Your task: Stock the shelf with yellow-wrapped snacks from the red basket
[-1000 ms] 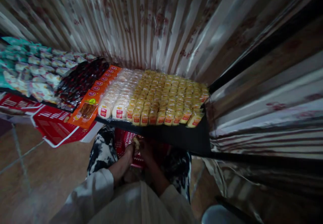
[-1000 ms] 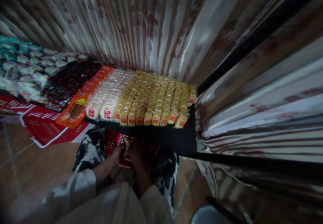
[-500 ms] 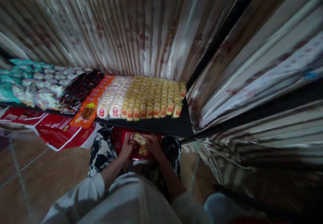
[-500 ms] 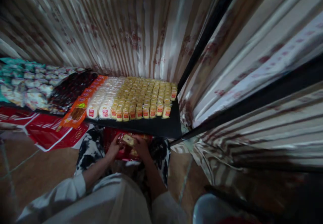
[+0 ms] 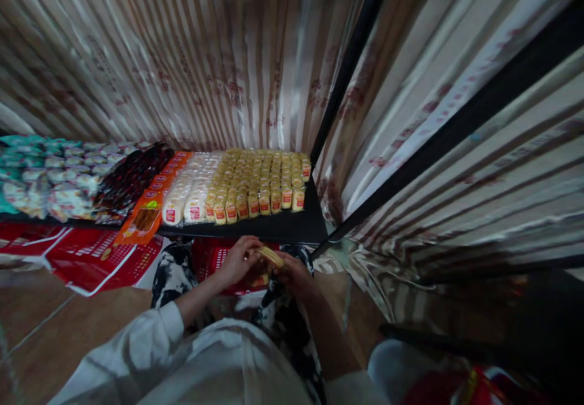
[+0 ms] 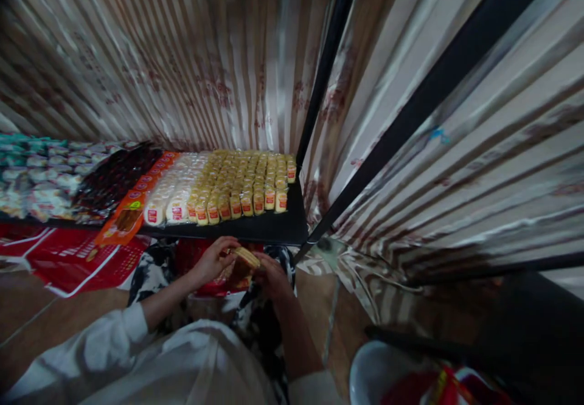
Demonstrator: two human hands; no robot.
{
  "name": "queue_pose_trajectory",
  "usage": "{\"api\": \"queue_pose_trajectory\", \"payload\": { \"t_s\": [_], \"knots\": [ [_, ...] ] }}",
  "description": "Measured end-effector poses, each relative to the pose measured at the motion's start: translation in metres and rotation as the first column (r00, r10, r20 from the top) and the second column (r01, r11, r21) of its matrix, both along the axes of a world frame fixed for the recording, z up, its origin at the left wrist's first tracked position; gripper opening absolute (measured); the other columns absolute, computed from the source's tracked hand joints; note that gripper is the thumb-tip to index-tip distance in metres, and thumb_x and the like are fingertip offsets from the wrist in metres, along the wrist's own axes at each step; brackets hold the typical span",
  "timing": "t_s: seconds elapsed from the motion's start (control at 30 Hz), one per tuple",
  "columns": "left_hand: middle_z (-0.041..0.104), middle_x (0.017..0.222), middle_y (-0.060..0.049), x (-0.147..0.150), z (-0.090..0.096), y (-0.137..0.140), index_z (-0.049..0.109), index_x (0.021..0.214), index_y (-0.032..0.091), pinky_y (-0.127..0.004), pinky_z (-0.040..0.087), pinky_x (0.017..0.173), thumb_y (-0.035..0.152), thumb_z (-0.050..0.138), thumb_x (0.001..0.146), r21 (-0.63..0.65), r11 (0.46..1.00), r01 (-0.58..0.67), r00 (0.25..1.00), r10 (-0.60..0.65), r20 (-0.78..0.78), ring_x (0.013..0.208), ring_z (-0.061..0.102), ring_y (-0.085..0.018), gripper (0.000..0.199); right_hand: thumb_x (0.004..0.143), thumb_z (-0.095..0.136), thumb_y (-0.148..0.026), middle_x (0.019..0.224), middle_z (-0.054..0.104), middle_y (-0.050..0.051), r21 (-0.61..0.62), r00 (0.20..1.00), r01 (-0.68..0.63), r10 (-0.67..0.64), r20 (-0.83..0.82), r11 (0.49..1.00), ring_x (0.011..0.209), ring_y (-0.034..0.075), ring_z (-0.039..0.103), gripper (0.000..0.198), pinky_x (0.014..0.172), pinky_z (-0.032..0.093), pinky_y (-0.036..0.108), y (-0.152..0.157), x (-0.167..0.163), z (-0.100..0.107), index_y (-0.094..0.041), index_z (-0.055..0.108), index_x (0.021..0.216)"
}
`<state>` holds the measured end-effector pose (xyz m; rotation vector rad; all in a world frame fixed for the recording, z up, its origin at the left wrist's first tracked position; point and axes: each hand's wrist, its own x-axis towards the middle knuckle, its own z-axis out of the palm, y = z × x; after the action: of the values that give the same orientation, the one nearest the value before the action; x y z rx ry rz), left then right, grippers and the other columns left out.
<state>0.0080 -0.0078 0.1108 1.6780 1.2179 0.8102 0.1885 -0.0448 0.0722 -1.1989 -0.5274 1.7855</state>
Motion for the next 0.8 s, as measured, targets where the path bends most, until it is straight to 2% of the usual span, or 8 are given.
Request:
{"api": "queue_pose_trajectory", "payload": {
  "t_s": [0.1, 0.23, 0.37, 0.47, 0.53, 0.63, 0.73, 0.8],
  "knots": [
    [0.065, 0.086, -0.002, 0.014, 0.013, 0.007, 0.066, 0.090, 0.020, -0.024, 0.045, 0.077, 0.014, 0.061, 0.073, -0.086, 0.995, 0.059, 0.998, -0.056, 0.041, 0.082, 0.059, -0.016, 0.018, 0.071, 0.063, -0.033, 0.066, 0.063, 0.000, -0.040, 0.991, 0.076, -0.080, -0.112, 0.996, 0.046, 0.008, 0.051, 0.023, 0.037, 0.026, 0.015, -0.003, 0.007, 0.002, -0.017, 0.062, 0.089],
    [0.063, 0.074, 0.000, 0.029, 0.018, 0.012, 0.064, 0.083, 0.018, -0.021, 0.042, 0.067, 0.015, 0.063, 0.071, -0.167, 0.986, 0.015, 0.996, 0.000, 0.085, 0.070, 0.056, -0.014, 0.012, 0.083, 0.050, -0.048, 0.065, 0.063, 0.002, -0.062, 0.975, 0.181, -0.187, -0.119, 0.982, 0.049, 0.011, 0.057, 0.032, 0.037, 0.031, 0.017, -0.002, 0.013, 0.004, -0.018, 0.060, 0.084],
    [0.057, 0.071, 0.003, 0.038, 0.017, 0.016, 0.061, 0.095, 0.017, -0.020, 0.041, 0.059, 0.014, 0.063, 0.069, -0.277, 0.960, -0.045, 0.972, 0.106, 0.209, 0.063, 0.053, -0.011, 0.026, 0.088, 0.034, -0.057, 0.081, 0.069, 0.008, 0.009, 0.967, 0.229, -0.227, -0.117, 0.973, 0.061, 0.015, 0.064, 0.047, 0.044, 0.039, 0.021, 0.004, 0.016, 0.012, -0.018, 0.060, 0.091],
    [0.055, 0.066, 0.004, 0.042, 0.018, 0.018, 0.058, 0.102, 0.017, -0.020, 0.041, 0.056, 0.016, 0.063, 0.069, -0.365, 0.930, -0.039, 0.956, 0.141, 0.257, 0.060, 0.054, -0.011, 0.034, 0.085, 0.040, -0.060, 0.085, 0.069, 0.008, 0.076, 0.951, 0.280, -0.265, -0.159, 0.957, 0.070, 0.016, 0.065, 0.046, 0.051, 0.044, 0.022, 0.008, 0.015, 0.020, -0.019, 0.060, 0.089],
    [0.057, 0.064, 0.004, 0.045, 0.021, 0.019, 0.057, 0.100, 0.016, -0.020, 0.041, 0.055, 0.016, 0.063, 0.069, -0.391, 0.920, -0.035, 0.952, 0.150, 0.267, 0.059, 0.054, -0.011, 0.031, 0.079, 0.054, -0.057, 0.088, 0.068, 0.007, 0.143, 0.950, 0.305, -0.289, -0.121, 0.942, 0.074, 0.016, 0.065, 0.040, 0.055, 0.045, 0.021, 0.011, 0.013, 0.022, -0.019, 0.060, 0.090],
    [0.060, 0.065, 0.003, 0.051, 0.024, 0.020, 0.056, 0.094, 0.016, -0.020, 0.042, 0.056, 0.016, 0.066, 0.068, -0.422, 0.906, -0.044, 0.938, 0.183, 0.293, 0.058, 0.056, -0.011, 0.028, 0.072, 0.066, -0.047, 0.093, 0.068, 0.005, 0.282, 0.951, 0.278, -0.304, 0.052, 0.918, 0.077, 0.016, 0.064, 0.038, 0.058, 0.046, 0.021, 0.015, 0.007, 0.022, -0.020, 0.061, 0.098],
    [0.061, 0.066, 0.003, 0.058, 0.023, 0.023, 0.056, 0.089, 0.017, -0.020, 0.043, 0.056, 0.017, 0.068, 0.066, -0.439, 0.898, -0.030, 0.939, 0.176, 0.296, 0.057, 0.057, -0.011, 0.026, 0.074, 0.063, -0.045, 0.100, 0.068, 0.004, 0.385, 0.932, 0.248, -0.328, 0.157, 0.889, 0.088, 0.017, 0.064, 0.036, 0.070, 0.050, 0.024, 0.021, 0.003, 0.020, -0.022, 0.062, 0.102],
    [0.060, 0.063, 0.003, 0.062, 0.022, 0.027, 0.058, 0.088, 0.017, -0.020, 0.042, 0.054, 0.019, 0.069, 0.067, -0.414, 0.910, 0.010, 0.959, 0.108, 0.263, 0.055, 0.054, -0.011, 0.024, 0.077, 0.059, -0.045, 0.104, 0.068, 0.003, 0.417, 0.919, 0.265, -0.359, 0.165, 0.869, 0.094, 0.018, 0.063, 0.035, 0.080, 0.050, 0.028, 0.026, 0.003, 0.020, -0.023, 0.061, 0.103]
  ]
}}
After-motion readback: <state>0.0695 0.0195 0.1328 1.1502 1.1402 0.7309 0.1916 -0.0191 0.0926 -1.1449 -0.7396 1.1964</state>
